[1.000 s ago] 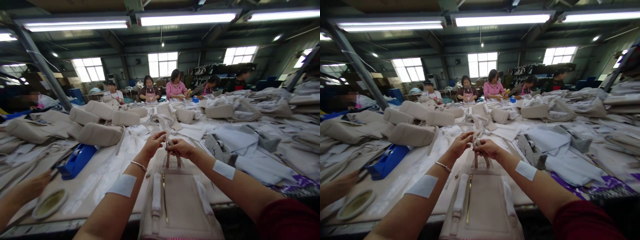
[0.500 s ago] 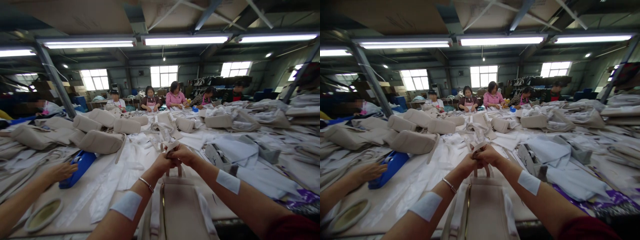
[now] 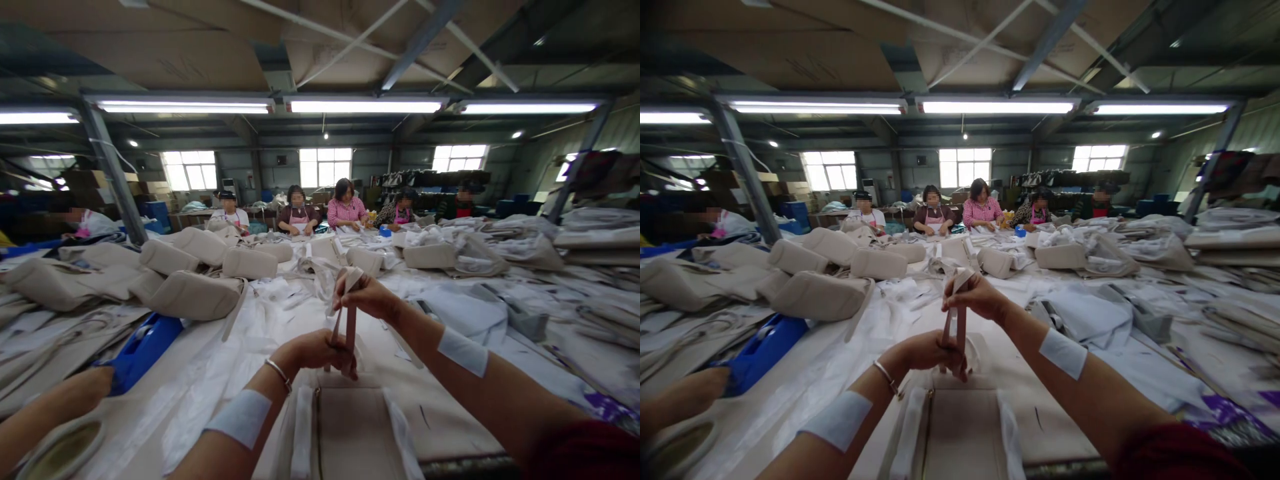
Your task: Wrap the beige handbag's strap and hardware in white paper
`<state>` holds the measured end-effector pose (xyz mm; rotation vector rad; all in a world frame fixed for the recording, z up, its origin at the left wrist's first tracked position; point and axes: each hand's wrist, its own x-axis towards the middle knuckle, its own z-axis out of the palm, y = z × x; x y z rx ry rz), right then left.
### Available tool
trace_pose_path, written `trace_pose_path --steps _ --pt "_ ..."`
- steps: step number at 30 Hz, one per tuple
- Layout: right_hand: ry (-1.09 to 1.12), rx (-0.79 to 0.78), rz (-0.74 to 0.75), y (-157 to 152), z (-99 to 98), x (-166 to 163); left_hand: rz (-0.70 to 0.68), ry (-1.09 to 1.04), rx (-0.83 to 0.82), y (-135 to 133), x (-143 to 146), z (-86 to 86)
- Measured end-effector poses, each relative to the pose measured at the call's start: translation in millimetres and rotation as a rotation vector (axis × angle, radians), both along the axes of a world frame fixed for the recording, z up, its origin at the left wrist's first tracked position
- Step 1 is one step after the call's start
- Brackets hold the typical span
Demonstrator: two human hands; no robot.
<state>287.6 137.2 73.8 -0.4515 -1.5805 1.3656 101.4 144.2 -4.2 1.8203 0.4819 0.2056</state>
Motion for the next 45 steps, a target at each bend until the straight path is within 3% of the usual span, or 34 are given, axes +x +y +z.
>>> trace_pose_path --steps 4,10,15,20,24,27,29,31,34,36,38,40,43,45 --pt "0.135 0.105 -0.21 8 40.3 27 0.011 0.044 -0.001 10 2 -7.2" --pt "0.273 0.255 -0.529 8 93.1 97 0.088 0.071 -0.032 33 4 -17.0" --pt "0.339 0.34 -0.687 -10 117.2 142 0.204 0.089 -0.019 59 5 -31.3" --pt "0.316 0.411 -0.718 -30 126.4 152 0.404 0.147 0.101 84 13 -47.9" --pt "0.17 0.493 -0.672 -33 105.4 132 0.629 0.261 0.263 97 12 -52.5" --pt "-0.037 0.609 -0.653 -31 70.3 105 0.798 0.299 0.455 97 4 -41.7" --pt "-0.166 0.677 -0.631 -29 42.0 84 0.91 0.205 0.576 87 1 -29.0" --pt "-0.434 0.884 -0.571 -26 14.0 65 0.932 0.012 0.454 65 3 -16.8" --pt "-0.887 1.227 -0.467 -20 -20.2 39 0.743 -0.22 -0.171 14 5 -7.7" --pt "-1.066 1.341 -0.414 -18 -35.2 23 0.607 -0.265 -0.447 -26 3 -7.0" --pt "-1.155 1.4 -0.386 -20 -44.3 10 0.566 -0.232 -0.468 -62 -2 -6.1" --pt "-1.158 1.408 -0.377 -22 -49.8 0 0.603 -0.152 -0.367 -88 -8 -3.6" --pt "-1.067 1.38 -0.34 -19 -57.3 -6 0.693 -0.032 -0.259 -105 -20 -1.3" --pt "-1.001 1.343 -0.305 -14 -63.8 -6 0.713 -0.004 -0.299 -108 -31 -3.4"
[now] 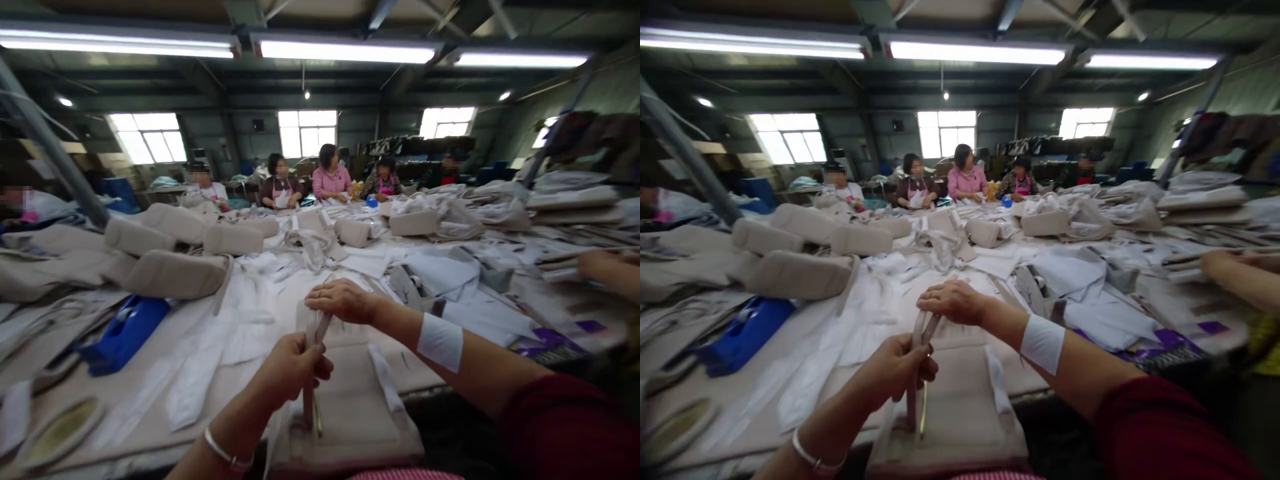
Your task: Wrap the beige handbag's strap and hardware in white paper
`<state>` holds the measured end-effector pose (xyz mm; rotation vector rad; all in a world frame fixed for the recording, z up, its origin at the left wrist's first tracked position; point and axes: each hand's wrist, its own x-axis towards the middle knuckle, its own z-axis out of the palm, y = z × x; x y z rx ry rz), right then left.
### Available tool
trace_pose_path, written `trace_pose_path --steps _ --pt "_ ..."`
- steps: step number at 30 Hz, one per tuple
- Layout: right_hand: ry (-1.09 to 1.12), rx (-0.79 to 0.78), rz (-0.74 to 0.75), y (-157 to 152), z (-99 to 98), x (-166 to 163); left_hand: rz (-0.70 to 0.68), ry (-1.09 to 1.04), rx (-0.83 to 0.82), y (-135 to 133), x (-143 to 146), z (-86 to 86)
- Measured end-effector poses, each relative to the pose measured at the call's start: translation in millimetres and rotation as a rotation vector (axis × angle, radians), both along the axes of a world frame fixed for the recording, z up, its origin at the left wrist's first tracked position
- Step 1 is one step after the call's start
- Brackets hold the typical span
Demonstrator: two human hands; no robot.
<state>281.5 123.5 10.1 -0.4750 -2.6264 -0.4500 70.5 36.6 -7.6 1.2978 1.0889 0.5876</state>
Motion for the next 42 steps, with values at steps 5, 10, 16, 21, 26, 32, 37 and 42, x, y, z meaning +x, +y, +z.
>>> trace_pose_path --steps 5,10,16,21,26,32,37,42 --pt "0.043 -0.114 -0.098 -2 -14.0 3 -0.045 -0.229 -0.212 0 -34 -5.3" --pt "0.514 -0.415 -0.406 -30 -22.5 -8 0.133 -0.386 -0.235 4 -50 1.9" --pt "0.895 -1.739 -0.194 -59 -37.5 -49 -0.05 -0.465 -0.215 -2 -27 -5.8" --pt "0.943 -1.646 -0.064 -62 -31.0 -55 -0.06 -0.423 -0.187 2 -28 -11.4" --pt "0.712 -1.728 0.037 -68 -26.0 -57 -0.179 -0.385 -0.208 7 -34 -8.6" --pt "1.052 -1.736 -0.124 -69 -30.5 -67 -0.101 -0.479 -0.243 -10 -28 -16.1" --pt "1.218 -1.584 -0.136 -63 -22.8 -53 -0.11 -0.331 -0.264 -35 -38 -26.1" --pt "1.106 -1.674 -0.192 -81 -27.5 -65 -0.008 -0.354 -0.163 -38 -33 -27.2"
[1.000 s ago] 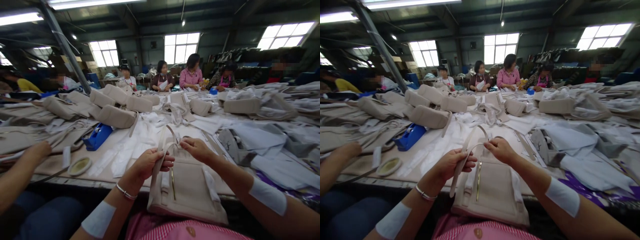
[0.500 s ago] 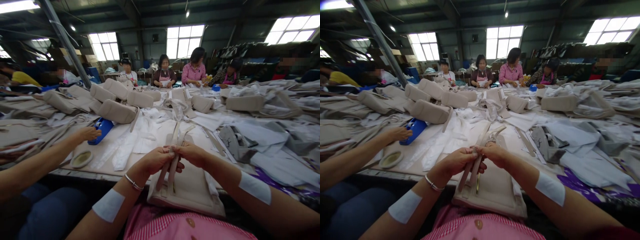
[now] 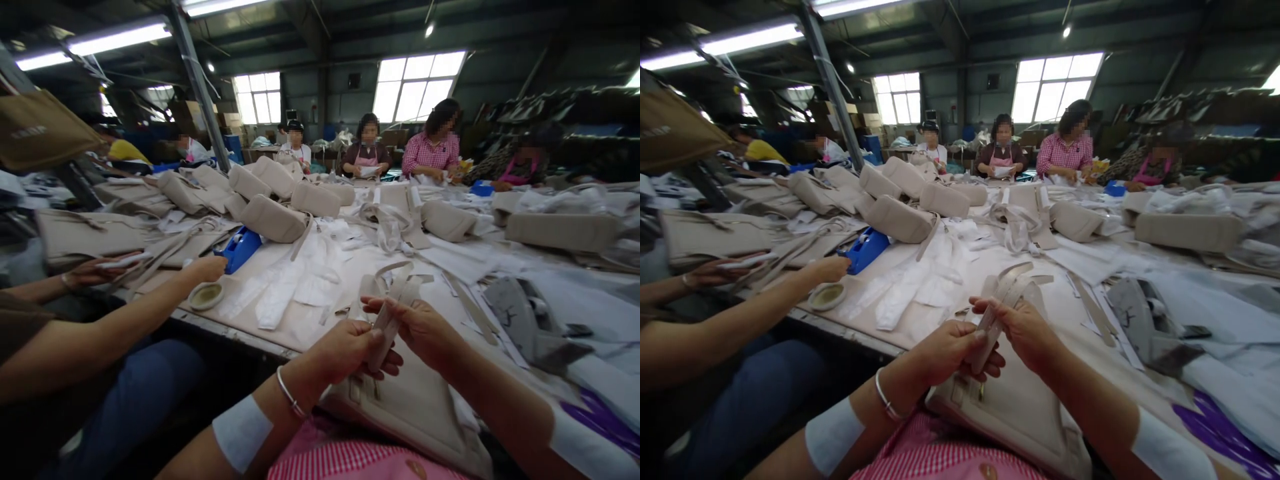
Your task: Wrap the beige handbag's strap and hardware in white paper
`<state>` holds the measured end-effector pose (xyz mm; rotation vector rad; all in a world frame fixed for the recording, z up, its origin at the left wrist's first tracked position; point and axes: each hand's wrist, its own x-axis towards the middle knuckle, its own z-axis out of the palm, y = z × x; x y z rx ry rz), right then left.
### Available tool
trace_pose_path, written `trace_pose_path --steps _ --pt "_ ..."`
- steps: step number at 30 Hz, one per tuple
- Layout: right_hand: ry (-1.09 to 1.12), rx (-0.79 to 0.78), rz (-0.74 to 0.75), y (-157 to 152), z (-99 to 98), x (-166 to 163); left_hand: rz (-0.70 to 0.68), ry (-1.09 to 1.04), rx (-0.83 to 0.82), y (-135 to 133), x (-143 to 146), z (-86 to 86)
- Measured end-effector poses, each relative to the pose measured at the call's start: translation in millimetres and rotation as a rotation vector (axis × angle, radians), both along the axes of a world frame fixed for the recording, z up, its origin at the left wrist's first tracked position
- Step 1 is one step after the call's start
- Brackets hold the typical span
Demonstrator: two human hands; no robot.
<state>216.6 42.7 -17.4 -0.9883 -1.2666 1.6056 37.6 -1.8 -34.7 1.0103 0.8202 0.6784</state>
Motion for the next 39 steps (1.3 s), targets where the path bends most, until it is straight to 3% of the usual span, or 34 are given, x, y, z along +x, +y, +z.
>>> trace_pose_path --steps 3,7,10,12,14,16,20,23,29,33,36,39 --pt "0.032 -0.01 -0.018 -12 -1.9 -8 0.014 0.042 0.04 -2 4 3.0" --pt "0.08 -0.044 0.144 -19 -0.6 -9 0.022 0.2 0.188 -8 2 5.6" --pt "0.055 -0.01 0.027 -17 -4.8 -3 0.0 0.333 0.412 5 -14 5.2" --pt "0.039 0.005 -0.08 -13 -10.7 4 0.104 0.62 0.653 26 -30 0.4" --pt "0.026 0.007 -0.129 -10 -17.1 10 0.238 0.98 0.804 51 -47 -11.2" --pt "0.009 0.005 -0.135 -10 -22.2 14 0.282 1.229 0.806 72 -59 -29.8" --pt "-0.079 -0.002 -0.111 -16 -25.3 14 0.199 1.398 0.713 90 -67 -68.9" --pt "-0.138 0.033 -0.108 -17 -22.9 12 0.183 1.459 0.663 92 -72 -77.9" --pt "-0.127 0.06 -0.122 -12 -21.7 6 0.191 1.452 0.652 77 -82 -65.6" --pt "-0.155 0.101 -0.11 -15 -26.1 -2 0.172 1.42 0.591 62 -73 -73.2" --pt "-0.184 0.145 -0.11 -17 -27.6 0 0.237 1.334 0.523 63 -72 -74.2" --pt "-0.186 0.153 -0.135 -18 -26.4 7 0.315 1.134 0.503 67 -76 -60.3"
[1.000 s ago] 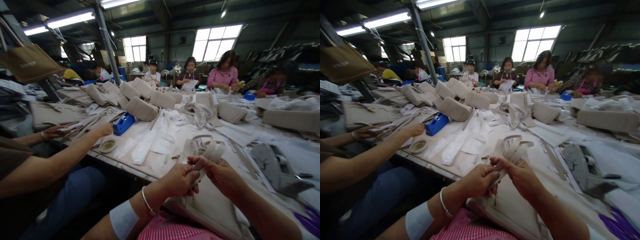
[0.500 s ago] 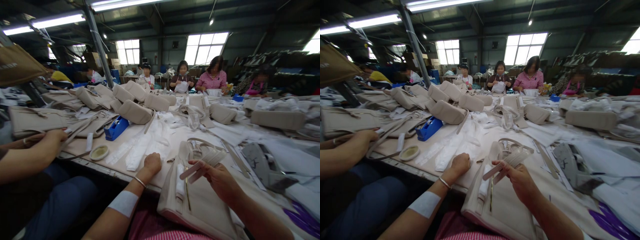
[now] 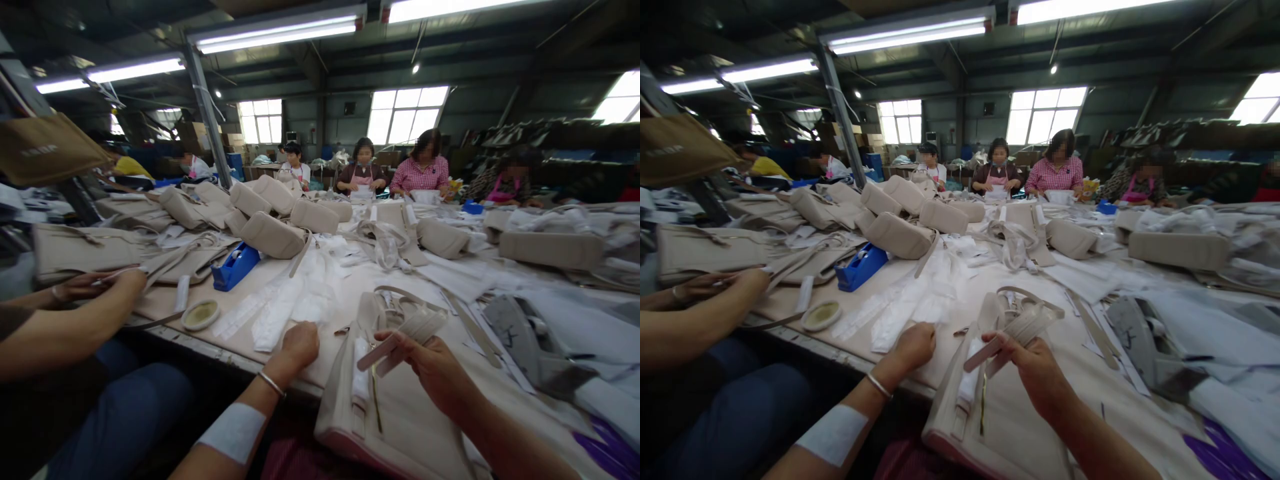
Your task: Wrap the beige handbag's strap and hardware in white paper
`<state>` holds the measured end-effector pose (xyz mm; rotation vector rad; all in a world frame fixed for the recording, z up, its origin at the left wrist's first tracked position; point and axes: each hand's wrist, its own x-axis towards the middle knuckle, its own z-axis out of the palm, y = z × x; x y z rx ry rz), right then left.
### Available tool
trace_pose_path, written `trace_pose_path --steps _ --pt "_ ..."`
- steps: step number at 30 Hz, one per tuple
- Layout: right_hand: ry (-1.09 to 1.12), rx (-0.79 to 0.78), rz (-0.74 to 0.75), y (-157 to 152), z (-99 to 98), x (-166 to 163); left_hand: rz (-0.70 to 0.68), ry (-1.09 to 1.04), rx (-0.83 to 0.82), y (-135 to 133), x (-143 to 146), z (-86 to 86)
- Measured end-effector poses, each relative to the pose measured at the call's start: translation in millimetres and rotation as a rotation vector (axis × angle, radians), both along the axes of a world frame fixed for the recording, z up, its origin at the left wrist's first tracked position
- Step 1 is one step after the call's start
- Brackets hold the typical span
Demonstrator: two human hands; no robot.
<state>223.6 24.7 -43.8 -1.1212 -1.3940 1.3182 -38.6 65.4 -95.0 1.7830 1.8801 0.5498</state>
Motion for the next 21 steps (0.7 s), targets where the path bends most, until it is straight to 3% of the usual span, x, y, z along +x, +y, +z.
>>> trace_pose_path --steps 3,6,8,10,14,16,19,21 --pt "0.08 -0.074 0.051 -1 4.0 3 0.004 -0.254 0.057 -4 4 22.9" --pt "0.253 -0.209 0.207 -4 10.0 -5 0.012 -0.795 0.104 -18 20 41.2" --pt "0.347 -0.262 0.303 -8 13.4 -13 -0.004 -1.155 0.059 -29 32 46.6" --pt "0.389 -0.287 0.367 -12 15.1 -20 -0.026 -1.29 -0.003 -37 41 46.9" --pt "0.426 -0.322 0.33 -16 15.3 -25 -0.041 -1.285 -0.022 -41 45 40.7" --pt "0.426 -0.293 0.245 -17 15.2 -24 -0.034 -1.136 0.06 -40 41 38.7" --pt "0.356 -0.24 0.22 -18 16.0 -21 -0.054 -0.677 0.525 -40 33 43.5" --pt "0.345 -0.233 0.241 -19 17.8 -20 -0.272 -0.345 0.809 -43 28 52.1"
